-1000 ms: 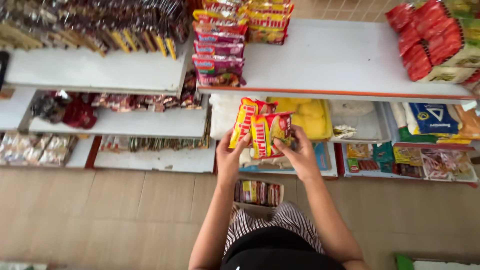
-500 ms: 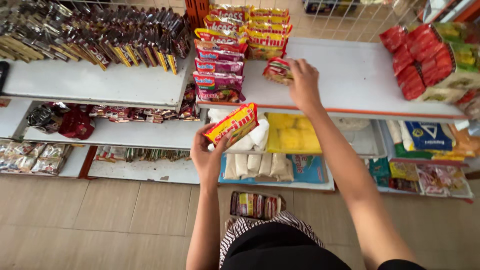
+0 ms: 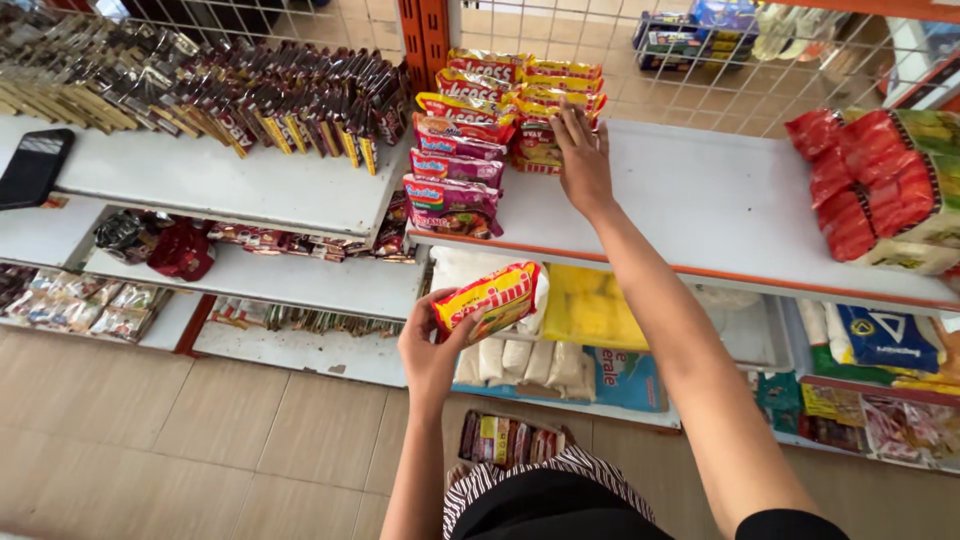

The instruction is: The person takes packets of instant noodles from a cardboard box on the floor and places them on a nearby shelf. The person handles multiple packets of different brands and flavors, arranging them in rows on the shelf.

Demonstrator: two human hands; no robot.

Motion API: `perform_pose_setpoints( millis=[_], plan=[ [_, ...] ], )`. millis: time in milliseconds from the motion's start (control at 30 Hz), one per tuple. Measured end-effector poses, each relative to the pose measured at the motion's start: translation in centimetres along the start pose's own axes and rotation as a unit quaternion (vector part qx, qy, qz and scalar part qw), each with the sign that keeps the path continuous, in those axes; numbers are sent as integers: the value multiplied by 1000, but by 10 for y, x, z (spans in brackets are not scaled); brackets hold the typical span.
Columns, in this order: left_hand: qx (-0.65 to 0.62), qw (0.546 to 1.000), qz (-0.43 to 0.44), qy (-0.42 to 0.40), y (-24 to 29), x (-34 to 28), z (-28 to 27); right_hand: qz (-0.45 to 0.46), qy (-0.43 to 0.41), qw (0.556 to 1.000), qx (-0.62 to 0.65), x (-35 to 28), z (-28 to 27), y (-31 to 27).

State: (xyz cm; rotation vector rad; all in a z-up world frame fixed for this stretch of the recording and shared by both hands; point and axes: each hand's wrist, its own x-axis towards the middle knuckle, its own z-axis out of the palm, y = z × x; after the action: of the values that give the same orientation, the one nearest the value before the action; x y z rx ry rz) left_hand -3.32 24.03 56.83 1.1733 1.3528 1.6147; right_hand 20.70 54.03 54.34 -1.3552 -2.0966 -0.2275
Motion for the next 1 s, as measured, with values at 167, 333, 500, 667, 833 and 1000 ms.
perform_pose_setpoints(
  millis=[167, 333, 500, 667, 833, 1000],
  plan=[
    [24, 1000, -1, -4, -3, -3, -3, -3, 11, 1000, 22, -3, 5, -2],
    [-11, 999, -7, -40, -5, -7, -4, 8, -12, 999, 33, 4, 8, -1],
    [26, 998, -11, -49, -4, -11, -3, -4, -19, 999, 33, 2, -3, -2],
    [47, 997, -1, -57, 2, -11, -2, -35, -26, 999, 22, -1, -19, -16],
    [27, 997, -31, -64, 4, -8, -1, 4, -100, 995, -17, -10, -38, -24],
    [11, 996, -19, -82, 1, -5, 2, 133, 29, 926, 352, -19, -67, -10]
  ],
)
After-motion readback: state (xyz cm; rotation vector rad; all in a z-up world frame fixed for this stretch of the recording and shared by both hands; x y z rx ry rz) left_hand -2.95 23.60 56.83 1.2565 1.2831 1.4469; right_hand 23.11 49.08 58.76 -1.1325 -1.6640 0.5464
